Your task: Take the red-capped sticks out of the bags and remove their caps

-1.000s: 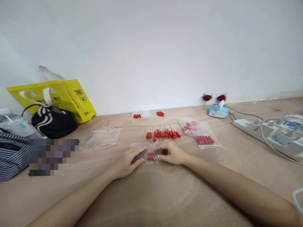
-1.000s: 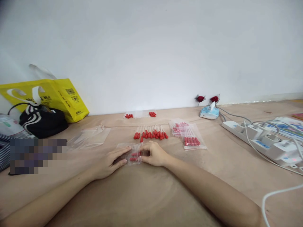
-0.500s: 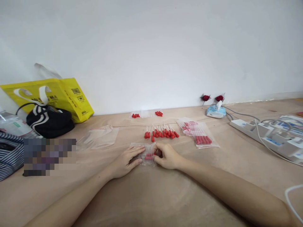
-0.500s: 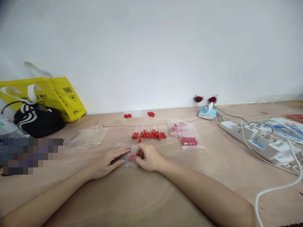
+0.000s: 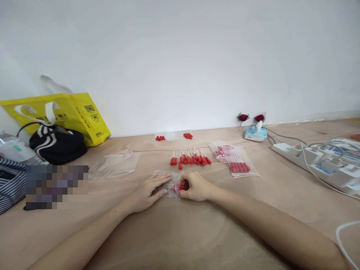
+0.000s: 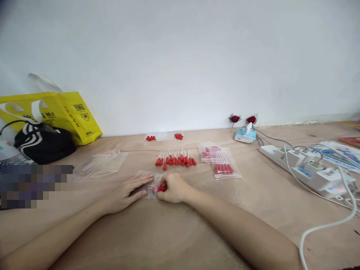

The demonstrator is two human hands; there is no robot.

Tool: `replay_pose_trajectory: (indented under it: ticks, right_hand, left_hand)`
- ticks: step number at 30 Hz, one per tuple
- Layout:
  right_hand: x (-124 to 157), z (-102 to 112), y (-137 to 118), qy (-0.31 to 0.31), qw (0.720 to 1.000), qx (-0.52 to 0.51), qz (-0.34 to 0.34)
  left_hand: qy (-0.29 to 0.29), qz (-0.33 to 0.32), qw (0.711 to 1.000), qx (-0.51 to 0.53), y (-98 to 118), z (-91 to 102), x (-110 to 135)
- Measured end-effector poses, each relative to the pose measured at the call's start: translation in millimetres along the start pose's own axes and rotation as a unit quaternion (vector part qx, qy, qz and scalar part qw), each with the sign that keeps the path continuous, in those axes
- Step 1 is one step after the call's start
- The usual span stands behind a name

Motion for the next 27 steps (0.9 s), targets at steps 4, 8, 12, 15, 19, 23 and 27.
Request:
replay_pose_trajectory:
  ticks: [4,8,12,15,19,23,27]
  right_hand:
    - [1,8,-2,0.000,1.000,0.000,0.022]
    - [2,19,-6,-0.025,0.989,0.087,0.115]
    - [2,18,-1,-0.047,0.991,0.082,0.099]
    - [4,13,0,-0.023,0.994,0.081,0.072]
    - [9,9,-9,0.009,0.972,0.190,0.135]
    - [13,13,-6,0.045,0.974,0.147,0.167]
    - [11,24,16,0.142,0.985,-0.086,0.040]
  left_hand:
    - [-0.004,0.004,1.000,-0.004,1,1.0,2]
    - [-0.008,0.010,1.000,-0.005,0,0.9,2]
    - [-0.006,0.007,1.000,0.000,-1,-0.1,2]
    - [-0.004,0.008,1.000,0.004,-2,-0.9,2]
    - [0.001,0.003,1.000,0.004,-2,-0.5,2]
    - [0.005,-0.004,1.000,0.010,-2,1.1,2]
    - [0.007,-0.008,1.000,0.012,-2,1.8,2]
Point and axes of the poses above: each hand's wrist, its own x-axis away from the middle knuckle, its own z-axis out of the back of the hand, y = z × x, the point moved 4 cm from there along -x, towards the middle knuckle, and after that the axes turned 11 degrees about z, right-handed, at the moved point
